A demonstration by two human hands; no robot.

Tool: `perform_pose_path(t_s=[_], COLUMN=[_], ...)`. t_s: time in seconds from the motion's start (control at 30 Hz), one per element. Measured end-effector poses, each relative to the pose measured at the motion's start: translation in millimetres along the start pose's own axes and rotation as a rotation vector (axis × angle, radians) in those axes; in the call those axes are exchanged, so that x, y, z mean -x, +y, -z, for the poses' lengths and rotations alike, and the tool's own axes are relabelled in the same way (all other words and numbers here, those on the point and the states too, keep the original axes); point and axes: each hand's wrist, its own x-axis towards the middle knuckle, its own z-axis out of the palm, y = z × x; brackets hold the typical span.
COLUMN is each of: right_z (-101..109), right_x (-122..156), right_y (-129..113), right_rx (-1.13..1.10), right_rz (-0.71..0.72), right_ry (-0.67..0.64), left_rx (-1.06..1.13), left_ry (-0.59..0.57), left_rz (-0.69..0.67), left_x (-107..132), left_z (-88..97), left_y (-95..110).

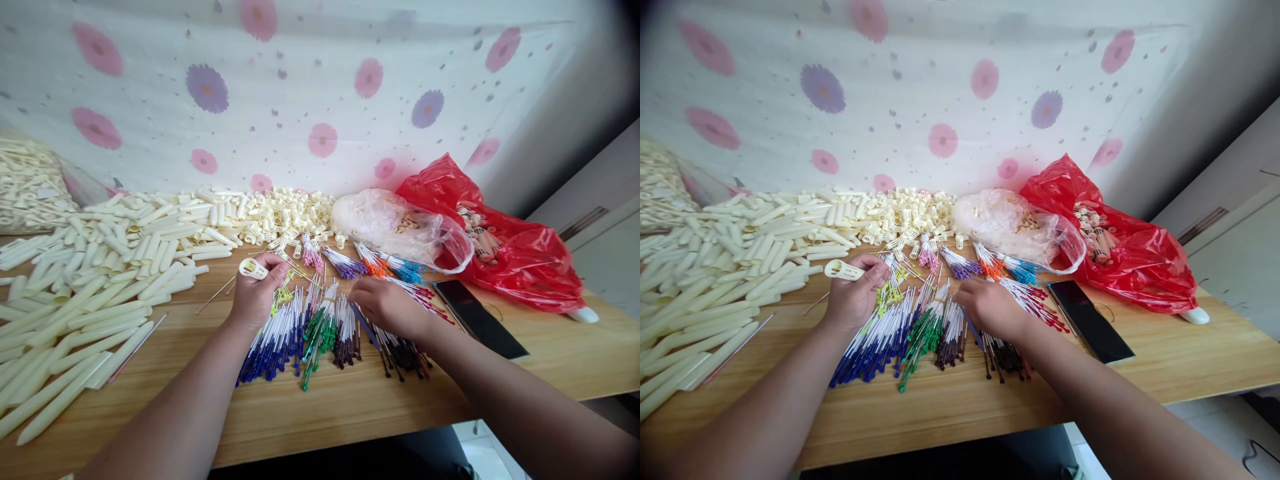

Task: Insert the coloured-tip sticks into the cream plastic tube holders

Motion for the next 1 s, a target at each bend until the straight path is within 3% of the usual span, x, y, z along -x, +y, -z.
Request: perform_pose_path(t_s=[0.07, 0.13, 0.3, 0.43, 0.6, 0.73, 1.0], right_z=[2.0, -0.8, -22.6, -35.1, -35.2, -30.0, -20.4], right_x=[-25.6, -54.3, -110.0, -128.2, -137.8, -138.7, -110.1], right_y=[3.6, 6.0, 7.1, 7.6, 14.1, 23.1, 34.7], right_rx=[-0.045, -0.046, 0.016, 0.064, 0.081, 0.065, 0.086], right_rz=[-0.111, -0.246, -0.398, -0.486, -0.546, -0.502, -0.121], right_ry=[0.040, -0.020, -0.087, -0.105, -0.146, -0.194, -0.313], left_rx=[-0.071, -0.154, -0.284, -0.334, -0.343, -0.329, -0.341], left_ry=[-0.035, -0.068, -0.140, -0.170, -0.170, -0.145, -0.118], left_rz=[-0.025, -0.061, -0.101, -0.123, -0.111, -0.097, -0.084], left_x=[0.4, 1.1, 1.8, 2.2, 2.6, 1.5, 1.0], left_z=[1.2, 2.2, 4.4, 5.2, 4.8, 4.9, 3.8], left_y=[-1.7, -2.6, 1.2, 4.2, 4.4, 2.8, 5.2])
